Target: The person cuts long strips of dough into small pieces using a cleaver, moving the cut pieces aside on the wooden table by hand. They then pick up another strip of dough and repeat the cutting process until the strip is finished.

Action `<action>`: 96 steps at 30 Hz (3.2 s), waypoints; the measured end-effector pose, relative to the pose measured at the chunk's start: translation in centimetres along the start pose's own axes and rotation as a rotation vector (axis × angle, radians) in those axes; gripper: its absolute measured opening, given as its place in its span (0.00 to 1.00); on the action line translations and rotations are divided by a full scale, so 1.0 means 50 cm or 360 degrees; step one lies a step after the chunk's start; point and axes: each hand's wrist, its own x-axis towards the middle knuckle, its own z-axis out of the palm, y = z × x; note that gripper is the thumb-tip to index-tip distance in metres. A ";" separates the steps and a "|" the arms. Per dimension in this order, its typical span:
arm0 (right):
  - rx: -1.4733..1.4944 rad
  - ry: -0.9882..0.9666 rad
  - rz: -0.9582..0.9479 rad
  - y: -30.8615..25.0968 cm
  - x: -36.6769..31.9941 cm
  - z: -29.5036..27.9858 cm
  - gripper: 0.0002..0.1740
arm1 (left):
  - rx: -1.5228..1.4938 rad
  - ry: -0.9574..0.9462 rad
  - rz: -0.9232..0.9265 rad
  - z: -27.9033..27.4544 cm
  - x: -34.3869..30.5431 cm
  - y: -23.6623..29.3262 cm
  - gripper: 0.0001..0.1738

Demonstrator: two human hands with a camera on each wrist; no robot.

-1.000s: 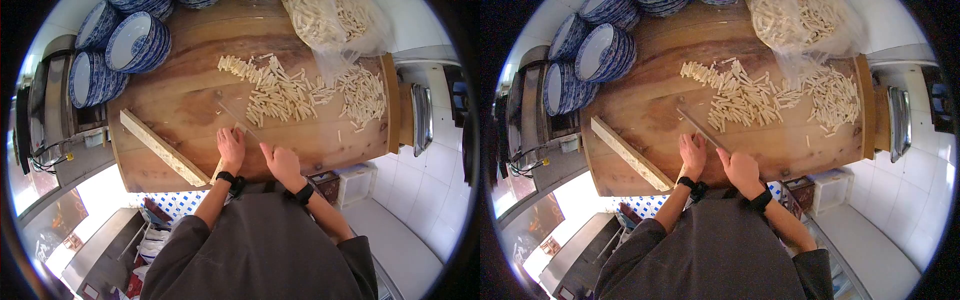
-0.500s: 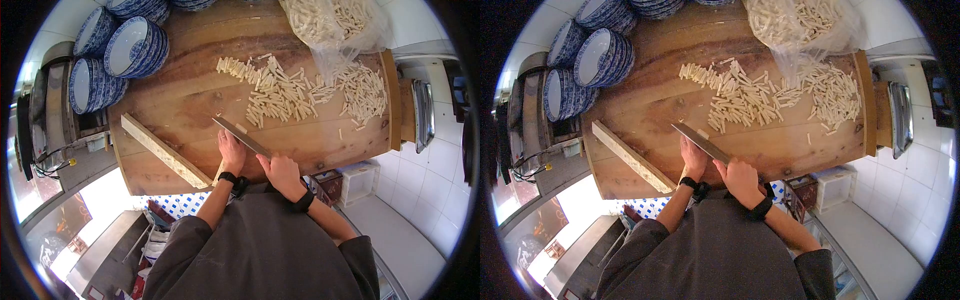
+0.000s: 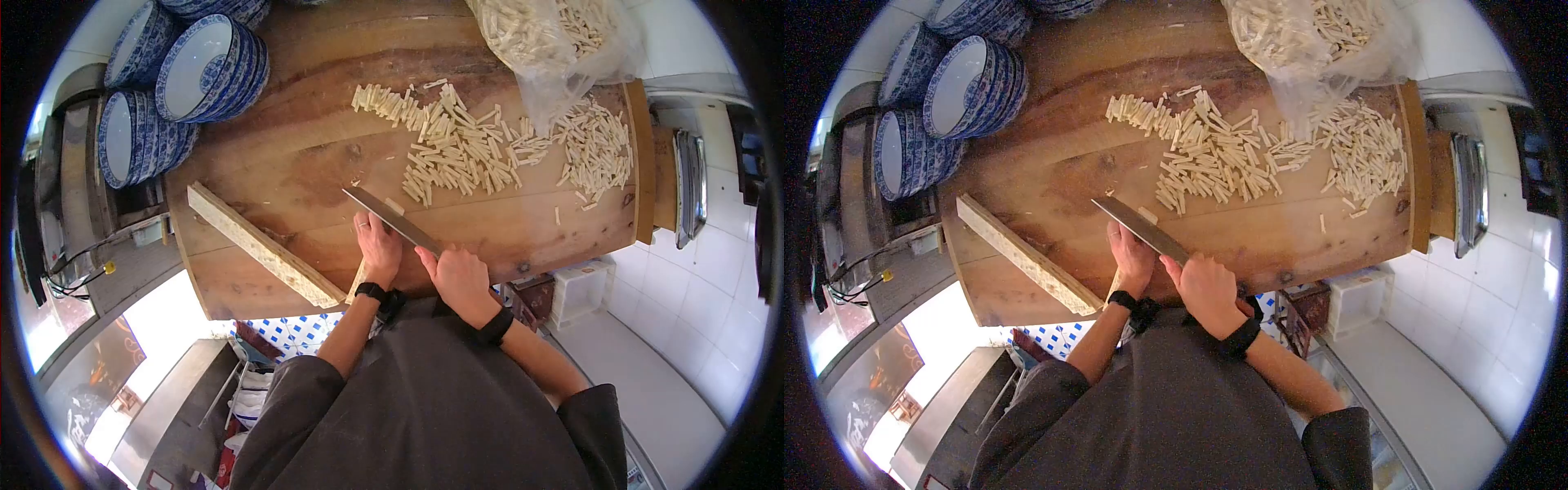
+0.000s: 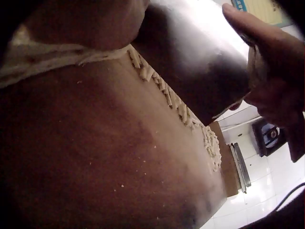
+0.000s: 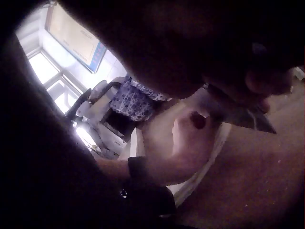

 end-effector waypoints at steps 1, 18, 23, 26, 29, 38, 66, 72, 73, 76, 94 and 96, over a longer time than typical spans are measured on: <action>-0.0008 -0.0015 0.0003 -0.004 0.004 0.002 0.38 | -0.0011 -0.0010 0.0023 -0.001 0.000 -0.001 0.18; 0.0093 -0.0065 -0.0014 -0.079 0.157 0.122 0.40 | 0.0030 0.0014 0.0006 0.014 -0.011 -0.018 0.08; 0.0263 0.0191 -0.0042 -0.078 0.152 0.106 0.41 | -0.0331 -0.0039 -0.0268 0.002 -0.003 -0.004 0.08; 0.0390 0.0168 0.0034 -0.054 0.130 0.083 0.41 | 0.0009 0.0105 0.0050 0.002 0.009 0.002 0.08; 0.0357 0.0045 0.0160 -0.022 0.084 0.044 0.40 | 0.0030 0.0221 0.0080 0.007 0.005 0.004 0.09; 0.0273 0.0107 0.0078 0.009 0.000 0.035 0.39 | 0.0053 0.0069 0.0053 -0.007 -0.005 0.005 0.12; 0.0004 0.0052 -0.0048 -0.050 0.069 0.063 0.40 | -0.0169 -0.0030 0.0092 -0.012 -0.002 -0.004 0.14; 0.0089 -0.0081 -0.0002 -0.055 0.130 0.099 0.40 | -0.0084 -0.0159 -0.0021 -0.004 -0.019 -0.020 0.14; 0.0112 -0.0097 0.0007 -0.060 0.137 0.106 0.41 | -0.0065 -0.0162 0.0003 -0.006 -0.021 -0.019 0.12; 0.0088 -0.0176 0.0003 -0.072 0.139 0.127 0.42 | -0.0338 -0.0135 -0.0403 -0.002 -0.027 -0.012 0.13; 0.0332 0.0079 0.0059 0.016 -0.029 0.046 0.38 | 0.0014 -0.0073 0.0065 -0.024 -0.020 -0.010 0.12; 0.0334 0.0081 0.0072 0.018 -0.035 0.046 0.37 | 0.0070 -0.0069 0.0090 -0.025 -0.020 -0.006 0.14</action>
